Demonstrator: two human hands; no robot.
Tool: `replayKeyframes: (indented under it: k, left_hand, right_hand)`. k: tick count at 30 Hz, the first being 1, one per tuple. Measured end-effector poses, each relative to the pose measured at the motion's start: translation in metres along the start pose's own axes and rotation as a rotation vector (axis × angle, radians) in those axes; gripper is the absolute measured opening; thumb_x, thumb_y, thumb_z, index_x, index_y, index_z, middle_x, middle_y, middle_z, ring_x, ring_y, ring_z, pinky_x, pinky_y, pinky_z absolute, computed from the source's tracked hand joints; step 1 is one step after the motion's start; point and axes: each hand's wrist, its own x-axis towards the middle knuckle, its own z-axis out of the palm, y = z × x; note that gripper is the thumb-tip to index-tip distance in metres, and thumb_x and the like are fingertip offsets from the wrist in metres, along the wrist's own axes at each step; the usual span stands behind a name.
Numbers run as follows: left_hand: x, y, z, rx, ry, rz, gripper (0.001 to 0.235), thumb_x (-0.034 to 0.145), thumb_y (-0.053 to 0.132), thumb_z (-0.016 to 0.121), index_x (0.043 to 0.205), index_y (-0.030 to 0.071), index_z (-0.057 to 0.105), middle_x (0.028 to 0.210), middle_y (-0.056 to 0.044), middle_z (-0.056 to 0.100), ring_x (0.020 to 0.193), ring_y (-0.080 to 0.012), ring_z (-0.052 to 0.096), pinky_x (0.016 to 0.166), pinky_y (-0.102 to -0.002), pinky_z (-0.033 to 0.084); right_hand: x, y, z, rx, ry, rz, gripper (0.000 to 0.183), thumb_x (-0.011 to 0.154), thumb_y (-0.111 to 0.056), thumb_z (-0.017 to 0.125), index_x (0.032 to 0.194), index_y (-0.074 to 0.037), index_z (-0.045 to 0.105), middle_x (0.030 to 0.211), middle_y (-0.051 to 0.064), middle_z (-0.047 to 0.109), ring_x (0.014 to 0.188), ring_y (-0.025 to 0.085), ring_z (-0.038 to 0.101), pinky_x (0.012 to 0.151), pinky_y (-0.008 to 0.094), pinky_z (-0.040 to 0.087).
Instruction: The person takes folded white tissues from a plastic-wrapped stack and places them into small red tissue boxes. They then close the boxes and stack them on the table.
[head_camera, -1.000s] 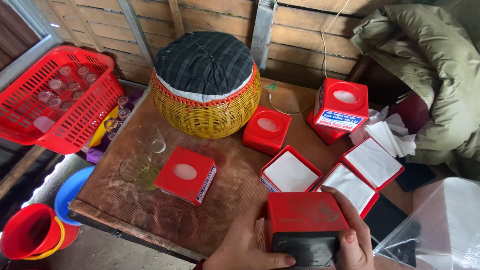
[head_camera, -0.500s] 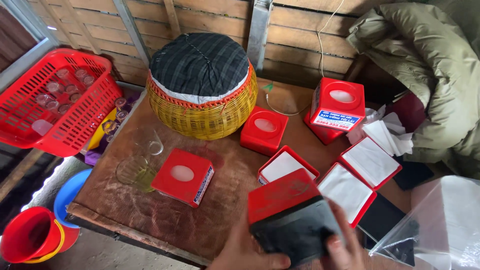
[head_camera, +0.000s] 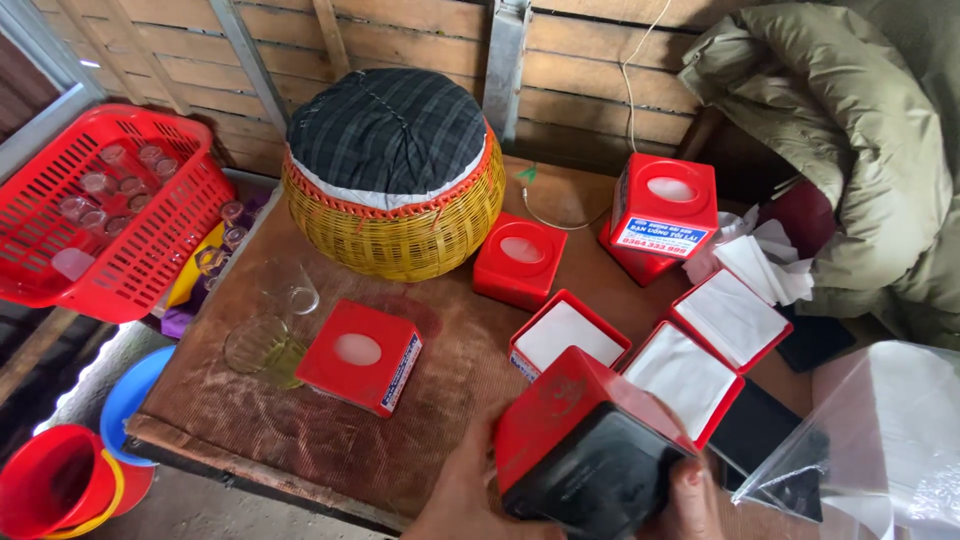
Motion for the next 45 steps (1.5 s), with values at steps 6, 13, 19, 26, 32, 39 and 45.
replayKeyframes:
  k: [6, 13, 19, 26, 32, 39, 45]
  left_hand:
    - [-0.006, 0.015, -0.005, 0.061, 0.188, -0.013, 0.099, 0.04, 0.025, 0.087, 0.129, 0.009, 0.047, 0.112, -0.012, 0.07, 0.099, -0.0136, 0.066, 0.086, -0.028, 0.054]
    - [-0.001, 0.016, -0.041, 0.466, 0.087, -0.028, 0.106, 0.032, 0.028, 0.095, 0.126, 0.015, 0.047, 0.113, -0.003, 0.069, 0.103, -0.0098, 0.063, 0.09, -0.022, 0.049]
    - [0.004, -0.011, -0.031, 0.04, 0.123, 0.005, 0.111, 0.032, 0.028, 0.091, 0.132, 0.008, 0.045, 0.124, -0.012, 0.065, 0.118, -0.0208, 0.059, 0.097, -0.03, 0.041]
    - [0.055, -0.081, -0.062, -0.088, 0.288, -0.35, 0.112, 0.031, -0.011, 0.081, 0.135, 0.01, 0.046, 0.109, -0.021, 0.07, 0.098, -0.0298, 0.064, 0.086, -0.033, 0.044]
    - [-0.001, -0.023, -0.006, -0.194, 0.012, 0.015, 0.111, 0.041, 0.022, 0.099, 0.135, 0.015, 0.038, 0.123, -0.019, 0.065, 0.108, -0.0317, 0.067, 0.084, -0.044, 0.055]
    - [-0.006, -0.009, -0.035, 0.564, 0.544, -0.061, 0.122, 0.021, 0.002, 0.089, 0.134, 0.015, 0.044, 0.126, -0.006, 0.062, 0.116, -0.0196, 0.058, 0.099, -0.034, 0.042]
    - [-0.018, -0.054, -0.084, 1.861, 0.546, 0.499, 0.131, -0.001, 0.051, 0.078, 0.126, 0.045, 0.047, 0.126, 0.011, 0.051, 0.107, -0.018, 0.053, 0.102, -0.042, 0.034]
  right_hand:
    - [-0.012, 0.0, 0.024, 0.543, -0.243, 0.319, 0.073, 0.084, -0.05, 0.072, 0.132, -0.003, 0.045, 0.129, 0.025, 0.055, 0.114, 0.04, 0.057, 0.094, 0.051, 0.045]
    - [0.003, -0.005, -0.018, 0.146, -0.405, 0.148, 0.094, 0.081, -0.052, 0.082, 0.139, 0.002, 0.032, 0.137, 0.019, 0.047, 0.126, 0.026, 0.046, 0.102, 0.038, 0.032]
    - [0.004, -0.003, -0.043, -0.023, -0.243, 0.134, 0.084, 0.067, -0.05, 0.085, 0.124, 0.002, 0.052, 0.114, 0.015, 0.065, 0.103, 0.022, 0.062, 0.087, 0.031, 0.046]
    - [0.005, -0.038, -0.015, -0.207, -0.392, 0.057, 0.091, 0.078, -0.06, 0.075, 0.135, 0.002, 0.04, 0.132, 0.013, 0.052, 0.123, 0.022, 0.049, 0.103, 0.035, 0.035]
    - [-0.003, -0.012, -0.024, -0.029, -0.295, 0.114, 0.088, 0.075, -0.051, 0.079, 0.134, 0.004, 0.043, 0.13, 0.015, 0.057, 0.12, 0.022, 0.053, 0.099, 0.034, 0.038]
    - [0.008, 0.016, -0.073, -0.815, -0.251, -0.108, 0.047, 0.081, -0.036, 0.065, 0.116, -0.006, 0.055, 0.115, 0.009, 0.064, 0.111, 0.02, 0.059, 0.094, 0.033, 0.045]
    - [0.019, 0.013, -0.164, -1.574, 0.215, -0.483, 0.012, 0.076, -0.018, 0.065, 0.085, -0.012, 0.068, 0.088, 0.004, 0.066, 0.086, 0.023, 0.06, 0.082, 0.035, 0.044]
